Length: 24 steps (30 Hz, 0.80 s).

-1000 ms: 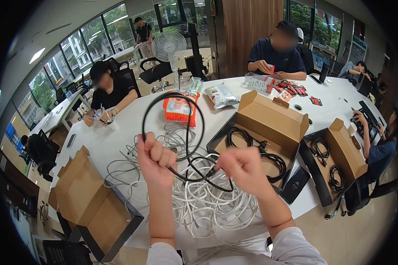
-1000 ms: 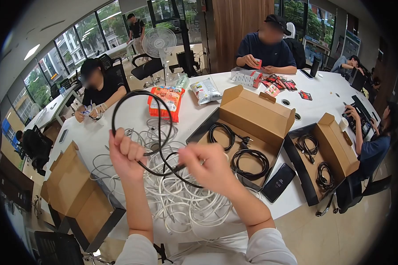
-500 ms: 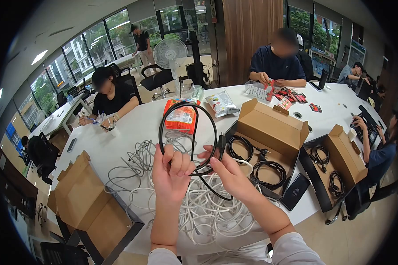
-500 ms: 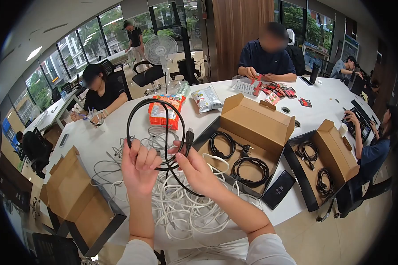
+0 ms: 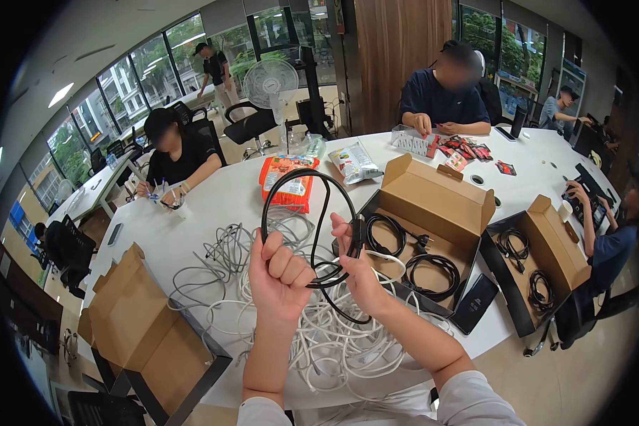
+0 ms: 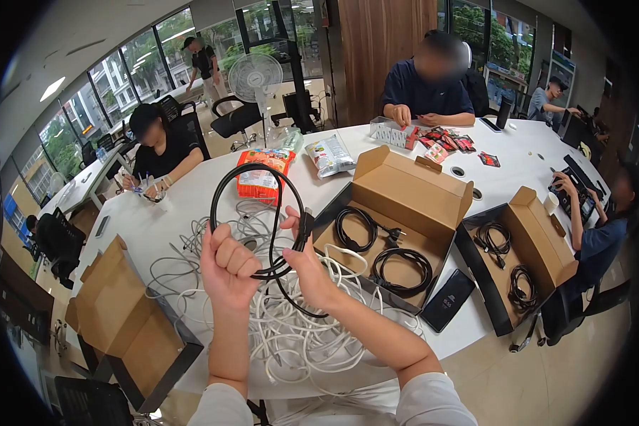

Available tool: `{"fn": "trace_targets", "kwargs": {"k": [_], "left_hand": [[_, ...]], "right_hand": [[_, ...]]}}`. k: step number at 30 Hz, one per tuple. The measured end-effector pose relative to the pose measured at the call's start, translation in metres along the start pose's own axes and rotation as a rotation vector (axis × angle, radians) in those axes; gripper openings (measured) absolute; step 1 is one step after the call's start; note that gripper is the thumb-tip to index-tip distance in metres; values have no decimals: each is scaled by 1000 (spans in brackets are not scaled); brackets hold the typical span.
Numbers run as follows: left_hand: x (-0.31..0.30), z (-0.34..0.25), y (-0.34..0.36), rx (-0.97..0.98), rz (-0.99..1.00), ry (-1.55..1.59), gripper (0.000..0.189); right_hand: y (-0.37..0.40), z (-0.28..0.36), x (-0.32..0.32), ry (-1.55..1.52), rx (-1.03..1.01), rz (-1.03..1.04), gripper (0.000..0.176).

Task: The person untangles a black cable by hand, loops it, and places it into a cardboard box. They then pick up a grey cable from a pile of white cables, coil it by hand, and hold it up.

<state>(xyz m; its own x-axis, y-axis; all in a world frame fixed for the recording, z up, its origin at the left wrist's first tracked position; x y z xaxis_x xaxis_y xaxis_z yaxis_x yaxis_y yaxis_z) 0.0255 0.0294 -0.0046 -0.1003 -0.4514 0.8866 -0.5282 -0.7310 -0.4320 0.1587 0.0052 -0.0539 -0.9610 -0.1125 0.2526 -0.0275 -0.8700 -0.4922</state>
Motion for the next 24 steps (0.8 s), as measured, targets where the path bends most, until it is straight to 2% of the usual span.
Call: {"fn": "trace_targets", "kwargs": {"k": [3,9,12,15,18,22,24], "left_hand": [[3,0,1,-19,31,35,37],[3,4,1,-42,57,101,37],[3,4,2,-48,61,115,37],[5,3,2,-49,68,127,37],[3,-6,1,-36,45,33,40],[1,-16,1,-6,-19,-194,40],[3,-18,2,15,-62,-354,41]], "right_hand": [[-3,-5,-2,-79,1,68,59],[-6,0,-5,-136,65,110,73],[-7,-1,-4,-267,57,179,81],[-7,-1,-8,-338,91,184,87],[-9,1,-5,-350,105,61,90],[-7,21,-2,-434,282,15,80],[-10,19,-2,-477,281,43,67]]}}
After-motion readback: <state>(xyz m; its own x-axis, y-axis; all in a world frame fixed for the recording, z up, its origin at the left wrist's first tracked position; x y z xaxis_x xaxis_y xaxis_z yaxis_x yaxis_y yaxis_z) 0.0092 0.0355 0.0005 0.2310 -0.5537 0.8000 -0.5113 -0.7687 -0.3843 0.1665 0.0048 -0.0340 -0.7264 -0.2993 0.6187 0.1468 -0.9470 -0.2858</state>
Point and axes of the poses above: each hand's wrist, its own y-axis away from the middle knuckle, its own x-axis out of the palm, z = x × y, the point moved 2 cm from there along -y, towards the middle knuckle
